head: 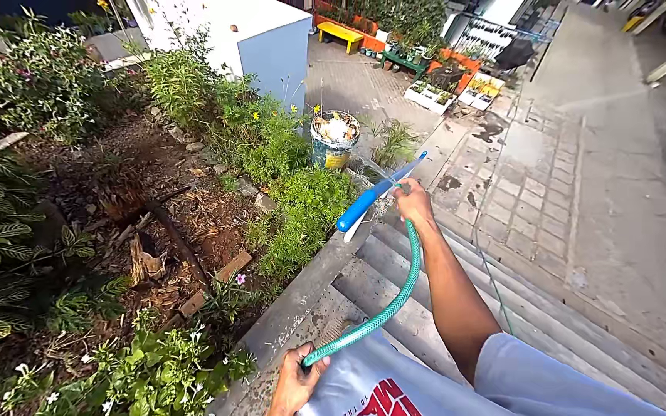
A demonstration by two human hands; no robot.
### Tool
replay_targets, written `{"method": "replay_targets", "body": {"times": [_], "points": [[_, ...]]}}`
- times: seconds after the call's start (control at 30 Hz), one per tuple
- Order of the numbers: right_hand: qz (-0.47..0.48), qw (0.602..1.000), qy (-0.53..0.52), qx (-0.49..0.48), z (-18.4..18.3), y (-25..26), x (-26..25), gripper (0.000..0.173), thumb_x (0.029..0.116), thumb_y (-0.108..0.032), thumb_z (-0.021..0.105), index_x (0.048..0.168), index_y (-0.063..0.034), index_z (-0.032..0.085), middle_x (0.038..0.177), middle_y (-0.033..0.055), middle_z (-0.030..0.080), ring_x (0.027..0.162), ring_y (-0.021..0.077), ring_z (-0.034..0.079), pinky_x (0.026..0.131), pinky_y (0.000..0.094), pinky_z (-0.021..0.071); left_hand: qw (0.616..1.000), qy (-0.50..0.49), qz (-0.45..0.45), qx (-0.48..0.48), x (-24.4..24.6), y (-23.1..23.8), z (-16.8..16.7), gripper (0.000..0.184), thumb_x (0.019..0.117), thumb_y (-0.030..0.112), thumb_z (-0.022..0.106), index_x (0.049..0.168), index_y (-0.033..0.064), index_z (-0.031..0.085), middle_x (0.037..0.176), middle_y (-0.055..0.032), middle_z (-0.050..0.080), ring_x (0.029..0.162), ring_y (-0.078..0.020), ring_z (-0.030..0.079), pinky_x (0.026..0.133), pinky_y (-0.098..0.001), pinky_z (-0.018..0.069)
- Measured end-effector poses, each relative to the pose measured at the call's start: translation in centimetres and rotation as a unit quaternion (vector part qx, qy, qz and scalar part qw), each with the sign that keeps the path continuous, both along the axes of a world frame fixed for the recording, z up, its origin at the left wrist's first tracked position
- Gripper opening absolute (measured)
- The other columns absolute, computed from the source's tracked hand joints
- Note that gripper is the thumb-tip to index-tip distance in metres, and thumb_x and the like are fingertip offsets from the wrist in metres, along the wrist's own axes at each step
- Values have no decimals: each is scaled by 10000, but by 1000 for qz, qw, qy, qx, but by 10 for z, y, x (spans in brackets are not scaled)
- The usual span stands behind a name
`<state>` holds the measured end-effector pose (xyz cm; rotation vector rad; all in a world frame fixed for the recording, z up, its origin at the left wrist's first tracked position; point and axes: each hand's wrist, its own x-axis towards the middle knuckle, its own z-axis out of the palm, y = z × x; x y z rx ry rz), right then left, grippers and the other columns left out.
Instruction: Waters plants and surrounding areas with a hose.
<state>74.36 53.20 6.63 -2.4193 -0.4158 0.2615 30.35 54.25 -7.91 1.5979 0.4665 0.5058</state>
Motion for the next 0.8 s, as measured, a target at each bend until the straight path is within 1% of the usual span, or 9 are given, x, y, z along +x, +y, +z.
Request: {"method": "replay_targets", "body": {"times": [0.07,0.1,0.17,0.27,0.37,0.47,0.57,0.7,0.8], "points": [[4,1000,8,-10,10,0,18,362,1084,-307,516,1404,-145,563,937,225,666,632,321,628,606,503,537,999,-37,-24,0,15,1,11,519,936,580,667,707,125,566,565,89,445,499,18,412,481,-183,343],[7,1000,12,-13,14,0,28,362,1083,-303,518,1406,-146,564,934,222,662,624,310,620,599,491,533,998,-51,-34,0,23,1,17,534,944,604,642,721,124,569,573,88,446,507,19,416,486,-178,346],[12,1000,20,-11,19,0,53,354,1084,-300,524,1397,-143,571,942,222,661,624,304,612,597,487,528,997,-58,-41,-6,45,0,27,533,960,609,613,742,124,579,587,90,450,522,22,424,503,-173,358],[12,1000,26,-4,25,-1,95,358,1084,-302,525,1395,-129,569,926,218,654,609,296,605,586,477,528,999,-33,-33,-18,86,-2,38,523,969,606,599,776,120,604,598,96,468,527,22,443,510,-176,382],[30,999,31,1,22,4,146,364,1085,-301,522,1399,-121,566,928,222,653,623,306,607,595,485,530,999,-14,-38,-20,134,-3,42,525,970,616,587,806,118,617,613,99,481,536,24,453,518,-175,397],[51,998,41,5,17,11,197,371,1085,-310,521,1408,-133,560,916,218,657,618,307,605,594,492,528,999,-3,-37,-15,185,-11,44,519,979,592,590,828,98,633,632,87,506,562,22,477,544,-179,422],[54,997,60,20,6,19,245,359,1087,-315,520,1405,-152,556,892,196,644,591,279,584,569,460,522,1000,5,-15,0,226,-17,44,533,980,611,573,797,111,610,603,75,488,537,4,471,520,-192,409],[56,994,87,27,-11,33,294,349,1086,-320,522,1403,-177,550,820,145,614,525,213,536,511,391,495,999,28,23,-16,270,-24,40,521,963,606,609,766,123,602,588,84,478,514,13,453,496,-181,394],[64,993,96,29,-22,41,323,352,1080,-342,530,1398,-193,560,838,154,625,539,231,554,510,404,503,998,47,41,-14,296,-33,41,522,944,596,646,726,124,596,571,83,480,500,15,450,477,-181,386]]}}
